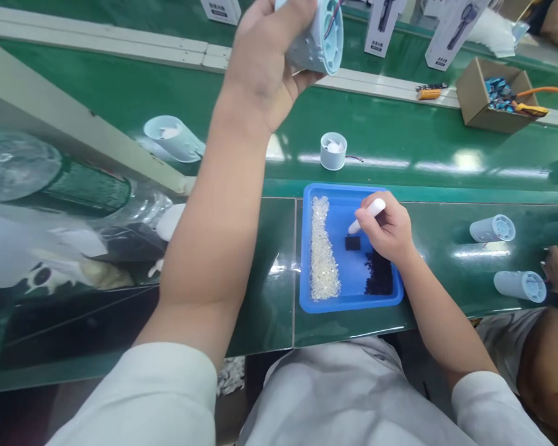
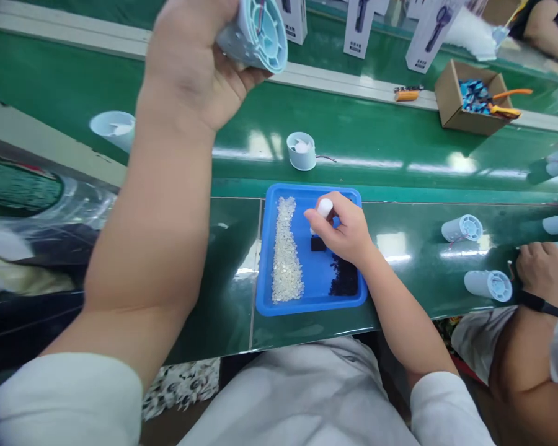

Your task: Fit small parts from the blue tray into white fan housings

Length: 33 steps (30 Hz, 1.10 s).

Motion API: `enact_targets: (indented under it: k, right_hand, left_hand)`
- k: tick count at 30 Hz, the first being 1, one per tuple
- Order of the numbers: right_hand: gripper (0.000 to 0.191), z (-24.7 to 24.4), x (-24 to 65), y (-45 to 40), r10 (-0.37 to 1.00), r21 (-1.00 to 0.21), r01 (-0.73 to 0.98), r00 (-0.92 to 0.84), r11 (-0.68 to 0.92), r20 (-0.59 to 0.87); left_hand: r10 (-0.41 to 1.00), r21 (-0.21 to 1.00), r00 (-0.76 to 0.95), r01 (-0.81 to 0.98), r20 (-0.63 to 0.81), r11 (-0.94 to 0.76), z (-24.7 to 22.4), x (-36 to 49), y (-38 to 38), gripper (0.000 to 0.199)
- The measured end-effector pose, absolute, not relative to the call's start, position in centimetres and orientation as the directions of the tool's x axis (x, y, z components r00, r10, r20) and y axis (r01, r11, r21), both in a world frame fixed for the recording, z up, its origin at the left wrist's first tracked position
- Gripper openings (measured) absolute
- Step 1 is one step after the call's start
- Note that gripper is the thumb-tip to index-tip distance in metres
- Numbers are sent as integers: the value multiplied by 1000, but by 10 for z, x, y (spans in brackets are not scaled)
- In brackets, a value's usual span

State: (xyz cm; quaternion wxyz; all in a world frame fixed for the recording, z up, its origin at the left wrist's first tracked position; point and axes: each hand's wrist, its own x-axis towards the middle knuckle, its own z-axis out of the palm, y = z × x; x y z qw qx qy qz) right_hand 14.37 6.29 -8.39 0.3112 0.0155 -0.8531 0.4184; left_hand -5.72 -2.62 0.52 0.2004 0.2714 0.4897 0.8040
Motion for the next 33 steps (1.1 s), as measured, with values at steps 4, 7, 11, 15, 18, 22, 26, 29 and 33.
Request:
enact_targets:
  k: [4, 7, 11, 15, 18, 22, 26, 29, 33]
  right_hand:
    - [19, -82, 144, 63, 180, -681, -314, -815, 662, 551]
    - [18, -81, 145, 63, 167, -664, -321, -810, 675, 561]
    - [19, -82, 146, 63, 190, -661, -309, -799, 683, 571]
    - [20, -84, 146, 64, 247, -680, -275, -787, 680, 565]
    - [21, -83, 146, 64, 228, -694, -256, -821, 673, 524]
    - [20, -82, 144, 65, 173, -677, -276, -839, 682, 516]
    - [20, -81, 145, 67, 192, -693, -250, -848, 677, 494]
    - [20, -81, 148, 66, 221, -695, -278, -815, 663, 536]
    - [19, -83, 150, 62, 117, -722, -324, -865, 611, 487]
  left_hand:
    - [574, 903, -801, -107, 170, -417, 4, -53, -21, 23]
    - [578, 906, -808, -153, 116, -395, 5, -47, -15, 27]
    - [610, 902, -789, -206, 76, -379, 3, -41, -9, 28]
    - [627, 914, -777, -219, 48, -342, -2, -37, -5, 27]
    - [639, 930, -768, -204, 41, -305, -6, -36, -3, 23]
    - [635, 955, -772, -198, -12, -222, -8, -35, 0, 22]
    - [650, 951, -759, -213, -17, -223, -8, -34, 1, 25]
    - [655, 944, -755, -234, -27, -231, -8, -33, 2, 27]
    - [679, 948, -733, -244, -42, -205, -10, -29, 5, 29]
